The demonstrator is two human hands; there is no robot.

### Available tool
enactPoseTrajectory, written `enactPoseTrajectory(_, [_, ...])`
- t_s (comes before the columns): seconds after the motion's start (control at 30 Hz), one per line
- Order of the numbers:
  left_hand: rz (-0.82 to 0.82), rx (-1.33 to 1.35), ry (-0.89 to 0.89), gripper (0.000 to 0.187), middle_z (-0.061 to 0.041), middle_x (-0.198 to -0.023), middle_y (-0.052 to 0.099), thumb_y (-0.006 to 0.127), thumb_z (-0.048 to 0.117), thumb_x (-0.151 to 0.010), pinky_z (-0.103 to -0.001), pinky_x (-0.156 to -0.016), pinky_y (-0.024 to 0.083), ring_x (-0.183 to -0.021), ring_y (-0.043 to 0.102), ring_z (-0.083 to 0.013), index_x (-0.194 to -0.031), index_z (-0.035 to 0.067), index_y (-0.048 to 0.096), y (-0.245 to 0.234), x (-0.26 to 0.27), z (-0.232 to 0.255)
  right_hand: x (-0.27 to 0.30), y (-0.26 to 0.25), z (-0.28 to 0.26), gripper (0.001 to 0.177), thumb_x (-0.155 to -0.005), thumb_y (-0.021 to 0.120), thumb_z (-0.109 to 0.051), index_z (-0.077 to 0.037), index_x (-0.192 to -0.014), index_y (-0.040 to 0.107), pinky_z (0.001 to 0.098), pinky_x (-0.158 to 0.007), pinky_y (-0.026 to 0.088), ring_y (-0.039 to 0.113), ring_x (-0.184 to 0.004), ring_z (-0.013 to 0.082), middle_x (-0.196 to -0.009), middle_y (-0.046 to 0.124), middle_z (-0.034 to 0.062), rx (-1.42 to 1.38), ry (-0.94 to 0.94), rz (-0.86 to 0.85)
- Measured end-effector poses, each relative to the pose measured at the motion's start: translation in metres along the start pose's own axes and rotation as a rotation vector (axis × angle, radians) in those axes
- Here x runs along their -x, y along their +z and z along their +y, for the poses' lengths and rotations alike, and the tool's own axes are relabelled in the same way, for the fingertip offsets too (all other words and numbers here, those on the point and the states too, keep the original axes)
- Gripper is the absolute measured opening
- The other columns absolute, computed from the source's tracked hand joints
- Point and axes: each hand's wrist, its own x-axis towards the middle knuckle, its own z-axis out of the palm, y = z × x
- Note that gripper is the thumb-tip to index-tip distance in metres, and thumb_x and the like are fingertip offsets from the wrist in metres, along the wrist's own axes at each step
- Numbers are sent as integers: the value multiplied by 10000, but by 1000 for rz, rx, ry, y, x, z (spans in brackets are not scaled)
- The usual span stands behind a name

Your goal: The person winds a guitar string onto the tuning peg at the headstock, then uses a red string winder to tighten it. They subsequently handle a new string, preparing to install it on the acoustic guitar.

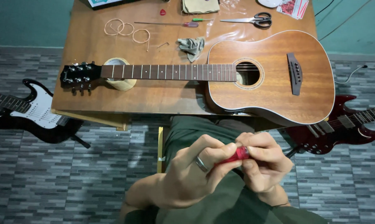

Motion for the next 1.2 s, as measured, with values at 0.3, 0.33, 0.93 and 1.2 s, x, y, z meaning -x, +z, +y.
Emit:
enactPoseTrajectory(0.3, [19, 32, -27, 262, -85, -971, 638, 797, 98, -969, -283, -743, 622, -761, 690, -183, -1173, 57, 637, 4, -1, -7, -8, 3, -15, 106, -1063, 643, -233, -141, -1097, 604, 426, -833, 563, 640, -791, 288, -951, 631, 184, -235, 312, 127])
enactPoseTrajectory(0.33, [1, 38, -13, 273, -89, -994, 649, 806, 81, -975, -287, -715, 603, -752, 672, -186, -1193, 77, 641, 2, -1, -9, -16, 3, -18, 217, -988, 716, -278, -81, -1036, 640, 374, -800, 561, 653, -815, 272, -923, 662, 165, -282, 426, 130])
enactPoseTrajectory(0.93, [-147, 189, -88, 292, -107, -941, 638, 771, 107, -957, -333, -751, 551, -793, 667, -247, -1117, 27, 540, -12, -8, -13, -37, -31, 4, 181, -911, 746, -152, -24, -929, 620, 340, -655, 413, 497, -715, 221, -836, 555, 150, -789, 789, -287])
enactPoseTrajectory(1.2, [-128, 214, 38, 569, -161, -1110, 656, 830, 66, -949, -391, -746, 553, -843, 699, -304, -1302, 53, 383, -4, 1, -20, -30, -32, 7, 121, -922, 728, -74, -31, -998, 644, 369, -690, 530, 603, -743, 267, -916, 557, 142, -875, 686, -308])
